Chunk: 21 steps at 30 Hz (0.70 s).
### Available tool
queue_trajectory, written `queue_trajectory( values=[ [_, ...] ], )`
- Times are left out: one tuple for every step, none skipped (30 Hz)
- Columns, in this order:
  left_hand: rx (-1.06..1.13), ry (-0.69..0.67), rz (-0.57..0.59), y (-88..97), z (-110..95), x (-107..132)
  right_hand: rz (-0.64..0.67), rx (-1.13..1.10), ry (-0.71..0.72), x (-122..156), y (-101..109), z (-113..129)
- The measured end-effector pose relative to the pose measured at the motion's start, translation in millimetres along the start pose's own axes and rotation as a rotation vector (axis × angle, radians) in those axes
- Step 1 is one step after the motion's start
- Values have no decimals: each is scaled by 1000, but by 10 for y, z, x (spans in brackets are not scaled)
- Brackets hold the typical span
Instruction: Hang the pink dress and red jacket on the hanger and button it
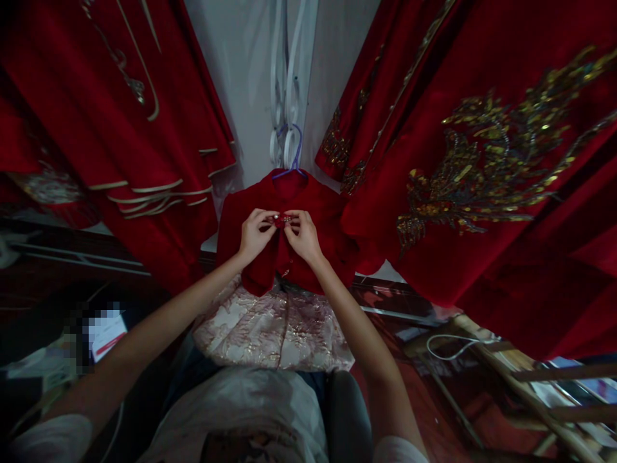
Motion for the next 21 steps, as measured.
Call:
queue_trajectory(
  values=[
    [18,10,4,1,10,4,-4,5,4,-3,9,5],
    [36,24,13,-2,21,5,-7,9,9,-7,19,9],
    [52,39,22,-6,28,3,-10,12,16,-11,28,14],
    [64,49,30,-11,28,0,-14,14,23,-16,36,18],
    [70,54,39,-15,22,-5,-18,18,28,-21,43,21],
    [72,56,43,-16,10,-10,-22,26,29,-27,48,23],
    [73,58,45,-15,-5,-15,-25,38,28,-34,50,24],
    [74,64,45,-11,-21,-18,-29,52,25,-41,52,26],
    [77,72,45,-6,-37,-18,-33,68,22,-47,53,28],
    [81,80,49,-1,-54,-15,-39,82,20,-52,54,32],
    [84,85,57,2,-71,-10,-45,91,19,-55,56,37],
    [88,85,68,5,-89,-4,-51,95,20,-55,59,43],
    [90,82,81,7,-106,2,-56,94,20,-54,62,48],
    [91,80,91,8,-119,5,-57,90,20,-50,64,54],
    [91,83,94,10,-124,6,-55,87,19,-46,67,61],
    [92,91,92,12,-122,2,-52,87,20,-43,69,68],
    [96,102,90,11,-113,-6,-49,89,22,-40,73,78],
    [102,115,89,6,-100,-18,-47,91,26,-40,78,88],
    [108,126,90,-2,-85,-32,-45,93,30,-41,84,100],
    [112,135,92,-11,-69,-48,-43,93,33,-44,91,111],
    [113,144,95,-21,-54,-64,-41,92,34,-48,98,121]
  ],
)
Point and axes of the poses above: each hand's wrist, its own x-axis away from the middle knuckle, its own y-axis out of the back of the hand, z = x × y, the point moved 5 cm from there along -x, towards the middle knuckle, and after that the axes turned 2 degrees about z, right-handed, at the moved point
